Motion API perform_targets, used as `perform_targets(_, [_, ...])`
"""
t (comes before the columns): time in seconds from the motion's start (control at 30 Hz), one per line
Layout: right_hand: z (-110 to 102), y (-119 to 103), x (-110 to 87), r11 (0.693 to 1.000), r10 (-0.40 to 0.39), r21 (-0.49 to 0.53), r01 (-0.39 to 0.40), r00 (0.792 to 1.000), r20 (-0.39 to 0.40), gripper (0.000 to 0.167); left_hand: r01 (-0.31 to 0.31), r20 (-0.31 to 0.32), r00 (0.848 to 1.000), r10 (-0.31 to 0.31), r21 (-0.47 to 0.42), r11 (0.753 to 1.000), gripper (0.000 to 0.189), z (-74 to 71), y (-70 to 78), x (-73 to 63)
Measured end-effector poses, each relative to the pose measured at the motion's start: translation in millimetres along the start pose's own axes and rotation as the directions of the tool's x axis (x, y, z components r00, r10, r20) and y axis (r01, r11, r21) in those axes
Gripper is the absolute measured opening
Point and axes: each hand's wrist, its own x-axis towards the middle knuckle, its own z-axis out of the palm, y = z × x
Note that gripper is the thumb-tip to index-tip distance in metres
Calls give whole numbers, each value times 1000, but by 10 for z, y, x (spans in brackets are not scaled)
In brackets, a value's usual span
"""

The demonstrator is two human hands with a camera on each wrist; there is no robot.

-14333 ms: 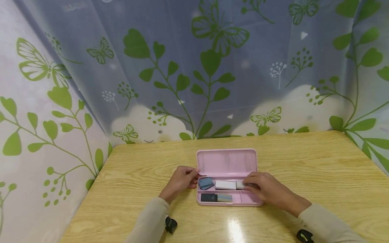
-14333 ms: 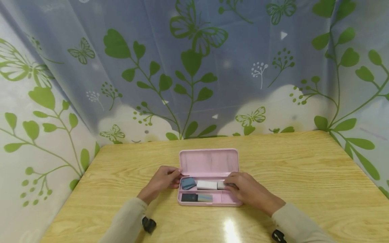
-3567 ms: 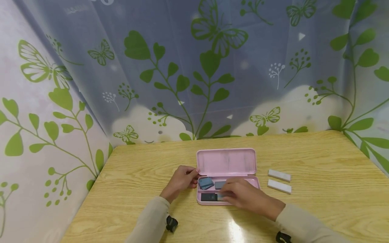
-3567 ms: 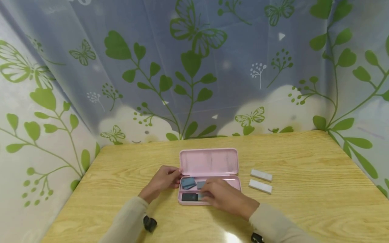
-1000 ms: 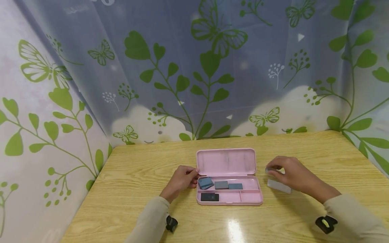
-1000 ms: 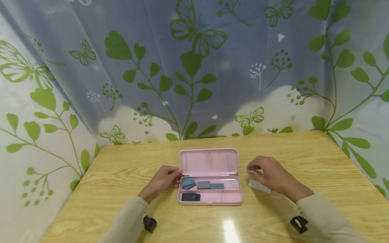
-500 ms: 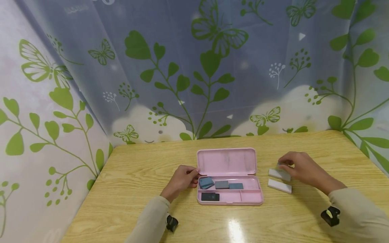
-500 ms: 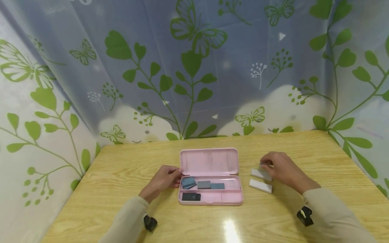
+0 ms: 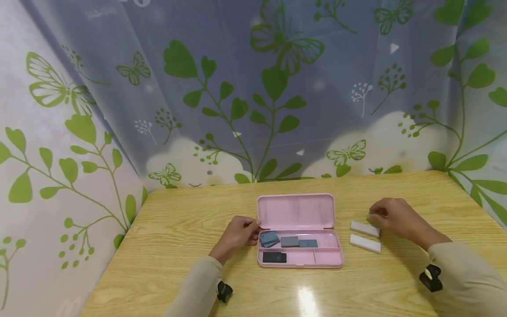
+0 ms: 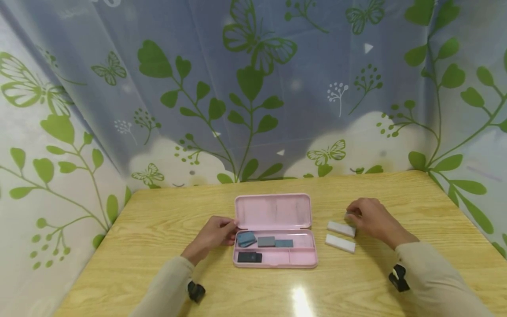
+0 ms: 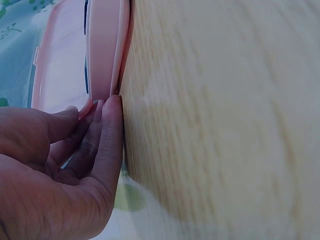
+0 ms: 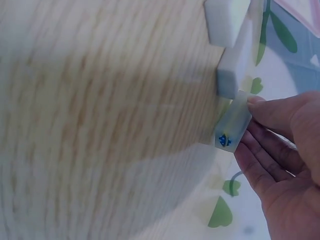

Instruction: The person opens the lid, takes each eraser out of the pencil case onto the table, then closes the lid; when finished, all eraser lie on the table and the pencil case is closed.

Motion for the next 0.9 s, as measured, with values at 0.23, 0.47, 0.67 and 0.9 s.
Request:
perform_targets(0.23, [45, 55, 22, 1000, -7, -21, 7, 1000, -2, 12, -1, 3, 1000, 1, 6, 1000, 27, -3, 14, -10])
perform_targets(0.47, [74, 58, 24, 1000, -11, -26, 11, 1000, -14, 11, 0, 6, 1000, 0, 5, 1000, 27, -4, 23, -31])
perform_targets(0.67, [42, 8, 7, 1000, 19, -24, -19, 1000, -8, 17, -8, 5, 1000, 8, 8, 1000, 28, -5, 38, -49])
perform_targets(0.9, [-11, -86, -11, 1000, 20, -12, -20, 1000, -23, 23, -8, 8, 1000, 8, 1, 1000, 27, -8, 10, -15])
